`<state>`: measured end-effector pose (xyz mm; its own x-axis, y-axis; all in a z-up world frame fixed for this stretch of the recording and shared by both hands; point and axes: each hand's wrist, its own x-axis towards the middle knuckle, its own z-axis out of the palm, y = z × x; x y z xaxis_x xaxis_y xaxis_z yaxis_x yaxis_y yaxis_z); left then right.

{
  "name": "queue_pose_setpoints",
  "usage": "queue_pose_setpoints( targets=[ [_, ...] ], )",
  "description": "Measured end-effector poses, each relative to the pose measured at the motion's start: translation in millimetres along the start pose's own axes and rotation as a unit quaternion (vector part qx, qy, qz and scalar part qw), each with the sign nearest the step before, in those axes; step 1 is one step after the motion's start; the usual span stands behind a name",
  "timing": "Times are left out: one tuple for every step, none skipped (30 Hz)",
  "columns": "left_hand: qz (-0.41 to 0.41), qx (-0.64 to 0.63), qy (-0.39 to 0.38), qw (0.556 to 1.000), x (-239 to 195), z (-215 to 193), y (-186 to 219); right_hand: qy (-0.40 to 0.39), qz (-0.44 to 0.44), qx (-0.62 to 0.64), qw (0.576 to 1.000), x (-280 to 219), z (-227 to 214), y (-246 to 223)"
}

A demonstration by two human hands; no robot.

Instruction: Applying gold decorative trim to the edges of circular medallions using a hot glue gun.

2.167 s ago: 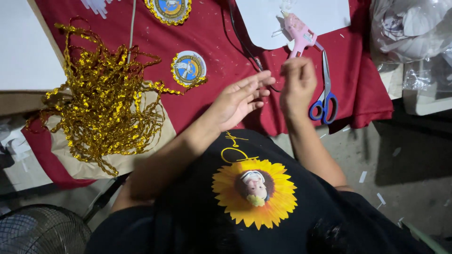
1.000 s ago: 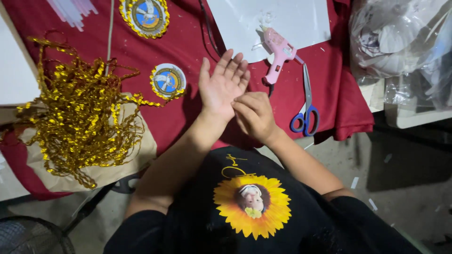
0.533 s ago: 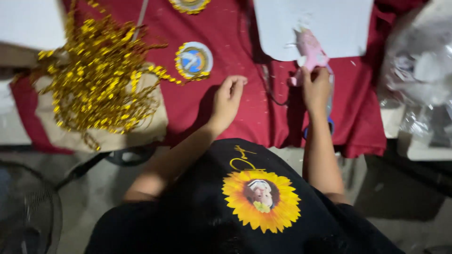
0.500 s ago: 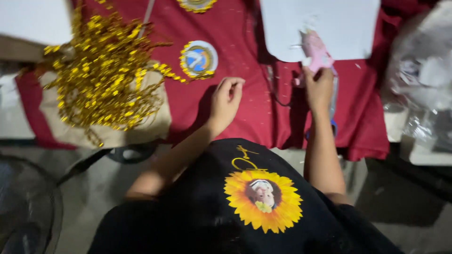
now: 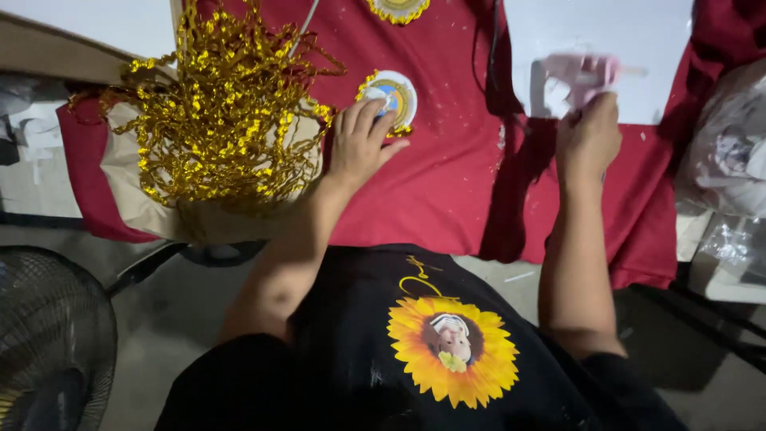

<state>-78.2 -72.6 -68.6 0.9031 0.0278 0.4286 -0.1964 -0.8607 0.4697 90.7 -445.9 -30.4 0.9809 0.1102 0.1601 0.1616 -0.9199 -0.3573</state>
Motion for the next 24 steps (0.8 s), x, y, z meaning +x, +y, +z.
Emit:
queue_pose_setpoints(
  targets=[
    [0.004, 0.003, -0.004, 1.000, -1.9, 1.4, -2.4, 0.020, -0.039, -0.074, 0.996, 2.5, 2.7, 3.6],
    [0.009, 0.007, -0.008, 1.000, -4.2, 2.9, -4.0, 0.040, -0.079, -0.147, 0.985, 4.3, 4.9, 8.0],
    [0.009, 0.002, -0.011, 1.000, -5.4, 0.3, -5.2, 0.037, -0.075, -0.151, 0.985, 6.4, 2.4, 13.0],
    [0.024, -0.007, -0.015, 1.000, -6.6, -2.9, -5.8, 0.048, -0.091, -0.028, 0.994, 8.1, -1.0, 18.1],
    [0.041, -0.013, -0.016, 0.999, -4.2, -5.8, -8.2, 0.064, -0.108, 0.098, 0.987, 14.1, -3.9, 22.1],
    [0.044, -0.016, -0.015, 0.999, -2.6, -8.8, -6.3, 0.065, -0.107, 0.095, 0.988, 9.3, -13.5, 26.1],
    [0.058, -0.016, -0.026, 0.998, -1.0, -12.2, -4.7, 0.051, -0.037, 0.304, 0.951, 5.4, -22.7, 29.6],
    [0.073, -0.016, -0.037, 0.997, 0.6, -15.6, -2.9, 0.035, 0.035, 0.498, 0.866, 1.4, -32.0, 33.1],
    [0.075, -0.017, -0.035, 0.996, 3.8, -15.5, -2.5, 0.037, 0.033, 0.497, 0.867, -6.2, -45.2, 13.6],
    [0.099, -0.026, -0.031, 0.994, 6.9, -15.0, -2.1, -0.014, 0.107, 0.555, 0.825, -14.0, -58.0, -5.6],
    [0.121, -0.038, -0.028, 0.992, 7.2, -13.8, 0.7, -0.068, 0.181, 0.605, 0.772, -24.4, -72.0, -23.5],
    [0.120, -0.042, -0.028, 0.991, 6.2, -10.7, -0.6, -0.068, 0.182, 0.602, 0.774, -34.5, -68.5, -27.9],
    [0.133, -0.034, -0.027, 0.990, 6.6, -7.6, -2.9, -0.136, 0.183, 0.566, 0.793, -43.5, -64.1, -32.5],
    [0.145, -0.027, -0.025, 0.989, 7.3, -4.2, -5.2, -0.203, 0.182, 0.526, 0.806, -52.2, -59.7, -37.0],
    [0.146, -0.029, -0.025, 0.989, 3.2, -0.7, -8.8, -0.202, 0.182, 0.524, 0.807, -60.4, -46.0, -31.9],
    [0.140, -0.038, -0.038, 0.989, -0.5, 3.0, -12.7, -0.207, 0.191, 0.505, 0.816, -68.1, -32.1, -26.9],
    [0.132, -0.046, -0.052, 0.989, -4.0, 6.5, -17.1, -0.215, 0.200, 0.485, 0.824, -73.7, -17.2, -22.1],
    [0.131, -0.047, -0.052, 0.989, -5.3, 4.3, -17.7, -0.216, 0.200, 0.484, 0.824, -75.9, -10.9, -34.2],
    [0.124, -0.051, -0.042, 0.990, -6.5, 1.2, -19.9, -0.260, 0.171, 0.500, 0.808, -77.8, -2.9, -47.3],
    [0.116, -0.056, -0.033, 0.991, -7.4, -1.6, -22.2, -0.303, 0.141, 0.515, 0.789, -79.4, 5.4, -60.3],
    [0.115, -0.057, -0.034, 0.991, -9.9, 0.8, -24.2, -0.304, 0.143, 0.514, 0.789, -77.1, 3.4, -75.0],
    [0.105, -0.071, -0.026, 0.992, -12.3, 3.7, -26.1, -0.330, 0.170, 0.472, 0.799, -74.7, 1.7, -89.2],
    [0.094, -0.086, -0.019, 0.992, -16.1, 6.4, -27.1, -0.357, 0.197, 0.429, 0.806, -73.7, -0.4, -102.9],
    [0.092, -0.088, -0.022, 0.992, -15.3, 3.7, -26.5, -0.359, 0.200, 0.428, 0.805, -73.2, 1.0, -107.3]
  ],
)
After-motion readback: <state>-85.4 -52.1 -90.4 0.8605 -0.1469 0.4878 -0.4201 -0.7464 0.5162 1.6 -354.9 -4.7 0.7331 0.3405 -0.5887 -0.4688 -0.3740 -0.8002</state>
